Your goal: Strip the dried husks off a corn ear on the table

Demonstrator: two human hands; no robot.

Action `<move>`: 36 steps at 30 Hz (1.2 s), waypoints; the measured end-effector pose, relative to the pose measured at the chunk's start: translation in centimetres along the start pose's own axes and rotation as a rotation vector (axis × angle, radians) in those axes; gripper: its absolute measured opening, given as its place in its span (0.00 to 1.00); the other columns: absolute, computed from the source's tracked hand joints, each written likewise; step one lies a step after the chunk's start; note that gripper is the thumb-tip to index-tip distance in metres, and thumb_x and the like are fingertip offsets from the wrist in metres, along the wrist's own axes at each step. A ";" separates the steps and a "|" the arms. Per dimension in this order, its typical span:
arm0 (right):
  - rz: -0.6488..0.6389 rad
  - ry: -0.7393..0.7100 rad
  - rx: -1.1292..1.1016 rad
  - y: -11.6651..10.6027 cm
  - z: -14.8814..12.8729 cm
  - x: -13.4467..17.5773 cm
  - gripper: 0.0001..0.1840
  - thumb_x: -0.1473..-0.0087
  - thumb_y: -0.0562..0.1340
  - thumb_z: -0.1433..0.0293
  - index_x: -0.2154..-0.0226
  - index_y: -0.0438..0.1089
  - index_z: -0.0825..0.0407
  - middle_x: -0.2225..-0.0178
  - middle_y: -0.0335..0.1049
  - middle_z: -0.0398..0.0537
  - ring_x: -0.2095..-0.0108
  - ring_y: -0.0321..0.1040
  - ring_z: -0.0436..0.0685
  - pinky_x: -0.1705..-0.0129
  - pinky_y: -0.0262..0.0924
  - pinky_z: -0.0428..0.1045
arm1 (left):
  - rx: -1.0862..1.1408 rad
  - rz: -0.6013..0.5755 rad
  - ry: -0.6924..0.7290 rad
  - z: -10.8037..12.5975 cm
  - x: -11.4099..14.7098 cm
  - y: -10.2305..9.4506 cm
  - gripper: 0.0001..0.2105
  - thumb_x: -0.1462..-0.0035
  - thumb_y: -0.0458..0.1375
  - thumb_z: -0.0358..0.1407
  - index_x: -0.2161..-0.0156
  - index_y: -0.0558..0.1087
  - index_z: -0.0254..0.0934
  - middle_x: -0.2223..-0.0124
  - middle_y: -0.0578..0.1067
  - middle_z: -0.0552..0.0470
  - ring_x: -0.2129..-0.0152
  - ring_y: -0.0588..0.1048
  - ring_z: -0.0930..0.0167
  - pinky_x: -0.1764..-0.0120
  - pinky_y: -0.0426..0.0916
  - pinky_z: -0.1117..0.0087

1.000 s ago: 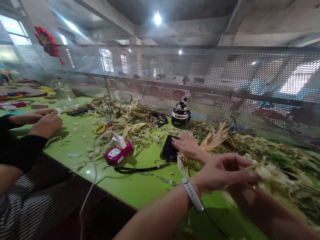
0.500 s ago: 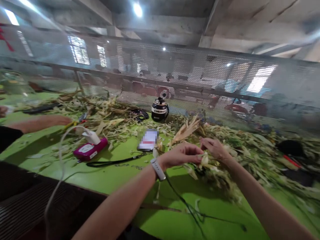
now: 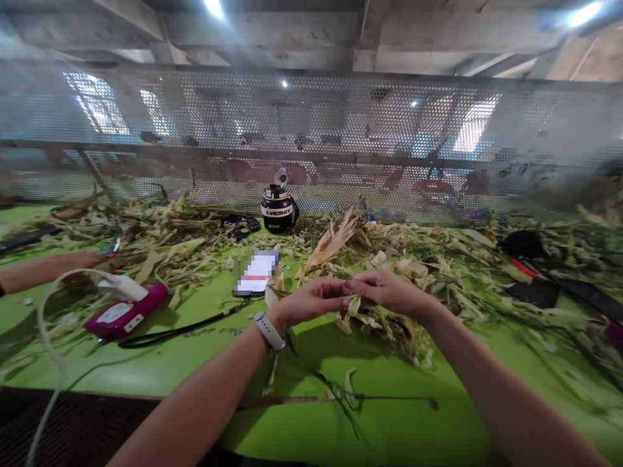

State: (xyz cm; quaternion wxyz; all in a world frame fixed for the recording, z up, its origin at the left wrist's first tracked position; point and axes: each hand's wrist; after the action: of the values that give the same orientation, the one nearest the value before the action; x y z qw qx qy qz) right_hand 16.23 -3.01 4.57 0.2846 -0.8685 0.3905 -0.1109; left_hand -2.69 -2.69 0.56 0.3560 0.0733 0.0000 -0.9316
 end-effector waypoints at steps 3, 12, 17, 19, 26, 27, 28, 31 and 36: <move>0.054 -0.022 -0.019 0.2 0.2 -0.3 0.25 0.45 0.51 0.50 0.79 0.58 0.53 0.80 0.49 0.39 0.78 0.47 0.47 0.76 0.44 0.45 | -0.007 0.018 -0.019 0.3 0.2 0.0 0.13 0.53 0.63 0.40 0.66 0.74 0.31 0.71 0.70 0.53 0.74 0.66 0.77 0.66 0.61 0.74; 0.438 -0.130 0.344 0.7 1.5 -1.7 0.26 0.44 0.48 0.52 0.84 0.49 0.51 0.83 0.46 0.38 0.79 0.47 0.47 0.75 0.44 0.45 | 0.098 0.042 -0.091 0.8 0.4 0.4 0.11 0.55 0.64 0.37 0.67 0.72 0.32 0.74 0.69 0.55 0.76 0.66 0.78 0.68 0.61 0.74; 0.435 -0.185 0.361 1.0 1.6 -2.0 0.29 0.46 0.47 0.47 0.85 0.48 0.50 0.83 0.45 0.38 0.80 0.46 0.47 0.77 0.42 0.46 | 0.240 0.043 -0.072 0.3 0.1 1.1 0.12 0.55 0.63 0.40 0.74 0.69 0.31 0.75 0.66 0.55 0.79 0.64 0.78 0.72 0.60 0.74; 0.435 -0.215 0.374 1.1 1.8 -2.1 0.29 0.46 0.47 0.47 0.85 0.48 0.51 0.83 0.45 0.38 0.81 0.46 0.47 0.77 0.41 0.46 | 0.143 0.034 -0.078 0.2 0.0 1.3 0.14 0.52 0.61 0.41 0.77 0.67 0.31 0.79 0.62 0.58 0.82 0.59 0.80 0.76 0.55 0.76; 0.473 -0.167 0.322 1.3 2.0 -2.0 0.29 0.47 0.48 0.45 0.84 0.50 0.51 0.82 0.47 0.38 0.79 0.47 0.48 0.75 0.44 0.46 | -0.010 -0.008 -0.100 0.1 0.0 1.0 0.17 0.49 0.59 0.44 0.79 0.65 0.32 0.82 0.61 0.60 0.85 0.57 0.82 0.79 0.51 0.76; 0.486 -0.133 0.277 1.2 1.9 -1.9 0.31 0.49 0.48 0.43 0.85 0.51 0.51 0.83 0.48 0.38 0.79 0.48 0.48 0.75 0.45 0.46 | -0.004 0.010 -0.088 0.1 0.0 0.9 0.17 0.50 0.59 0.44 0.78 0.65 0.32 0.81 0.61 0.60 0.84 0.58 0.82 0.78 0.52 0.76; 0.497 -0.088 0.213 1.0 1.8 -1.8 0.32 0.50 0.47 0.41 0.85 0.52 0.51 0.83 0.50 0.39 0.80 0.48 0.48 0.76 0.45 0.46 | 0.010 0.047 -0.070 0.0 -0.1 0.7 0.17 0.50 0.60 0.45 0.78 0.66 0.32 0.81 0.62 0.60 0.84 0.59 0.81 0.78 0.53 0.76; 0.439 0.055 -0.015 0.5 1.3 -1.3 0.37 0.49 0.38 0.40 0.85 0.57 0.52 0.85 0.55 0.42 0.81 0.51 0.48 0.76 0.48 0.47 | 0.067 0.228 0.000 -0.1 -0.5 0.5 0.17 0.53 0.62 0.46 0.76 0.66 0.33 0.79 0.62 0.60 0.82 0.60 0.81 0.77 0.54 0.76; 0.334 0.076 -0.100 0.4 0.9 -1.0 0.32 0.52 0.49 0.41 0.86 0.53 0.51 0.86 0.50 0.38 0.83 0.45 0.46 0.80 0.42 0.46 | 0.090 0.308 -0.001 -0.1 -0.8 0.6 0.18 0.57 0.63 0.48 0.76 0.66 0.32 0.80 0.62 0.60 0.84 0.58 0.82 0.78 0.50 0.75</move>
State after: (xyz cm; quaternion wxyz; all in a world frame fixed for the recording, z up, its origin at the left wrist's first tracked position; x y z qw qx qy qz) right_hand 15.69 -2.15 3.60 0.2407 -0.7998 0.5447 -0.0753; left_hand -1.66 -2.59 0.58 0.4912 0.0879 -0.0532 -0.8650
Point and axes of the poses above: each hand's wrist, its own x-axis away from the middle knuckle, its own y-axis out of the palm, z = x × y
